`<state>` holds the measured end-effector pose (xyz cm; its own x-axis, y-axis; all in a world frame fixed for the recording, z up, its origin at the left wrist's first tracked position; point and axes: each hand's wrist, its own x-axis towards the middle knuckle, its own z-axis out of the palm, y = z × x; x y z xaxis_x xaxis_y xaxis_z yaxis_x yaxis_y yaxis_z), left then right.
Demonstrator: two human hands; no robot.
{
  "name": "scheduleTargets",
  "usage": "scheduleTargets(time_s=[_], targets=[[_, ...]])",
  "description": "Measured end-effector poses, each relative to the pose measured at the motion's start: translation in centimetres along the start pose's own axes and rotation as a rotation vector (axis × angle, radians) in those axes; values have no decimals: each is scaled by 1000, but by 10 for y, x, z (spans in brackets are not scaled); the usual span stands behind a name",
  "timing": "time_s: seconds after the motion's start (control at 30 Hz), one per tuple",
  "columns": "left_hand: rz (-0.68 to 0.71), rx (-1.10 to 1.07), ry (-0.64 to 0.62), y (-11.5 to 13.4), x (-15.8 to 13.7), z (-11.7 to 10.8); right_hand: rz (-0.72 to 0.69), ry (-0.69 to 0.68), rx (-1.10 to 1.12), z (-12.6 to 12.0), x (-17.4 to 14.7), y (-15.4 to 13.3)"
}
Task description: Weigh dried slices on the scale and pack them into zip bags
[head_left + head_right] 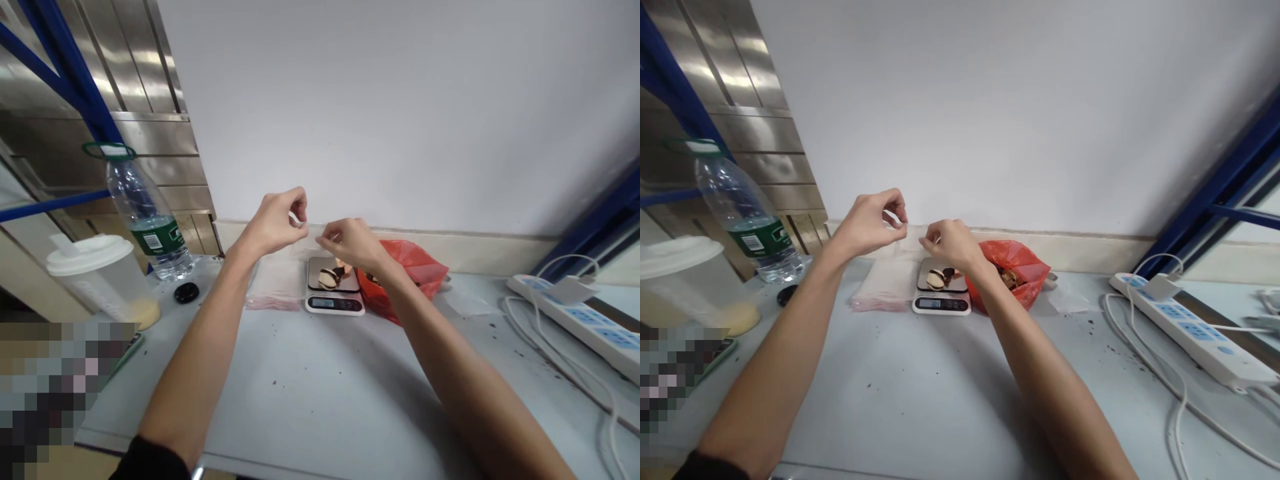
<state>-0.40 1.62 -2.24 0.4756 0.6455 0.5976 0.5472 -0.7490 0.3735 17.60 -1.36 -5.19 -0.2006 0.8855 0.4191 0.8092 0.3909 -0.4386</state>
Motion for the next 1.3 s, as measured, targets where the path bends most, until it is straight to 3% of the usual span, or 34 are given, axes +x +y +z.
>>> scheduleTargets(time_s=[0.1, 0.33, 0.47, 0.6, 0.77, 1.0, 1.17, 1.3], targets=[[31, -47, -84, 2, 0, 1, 7, 88, 72, 3, 2, 0], [-17, -54, -502, -2, -5, 2, -86, 148, 286, 0, 2, 1], [-67, -13, -523, -4, -5, 5, -104, 143, 272, -1, 2, 2], [-28, 9, -520, 1, -4, 8, -74, 142, 190, 0, 3, 3], [-59, 121, -481, 0, -1, 8, -101, 24, 187, -8, 1, 8], [-186, 206, -654, -8, -2, 0, -77, -182, 143, -21, -3, 12], [-285, 281, -766, -16, -4, -2, 169, -236, -56, -20, -7, 16], [-305, 311, -856, -24, -4, -2, 284, -399, -81, -15, -5, 26]])
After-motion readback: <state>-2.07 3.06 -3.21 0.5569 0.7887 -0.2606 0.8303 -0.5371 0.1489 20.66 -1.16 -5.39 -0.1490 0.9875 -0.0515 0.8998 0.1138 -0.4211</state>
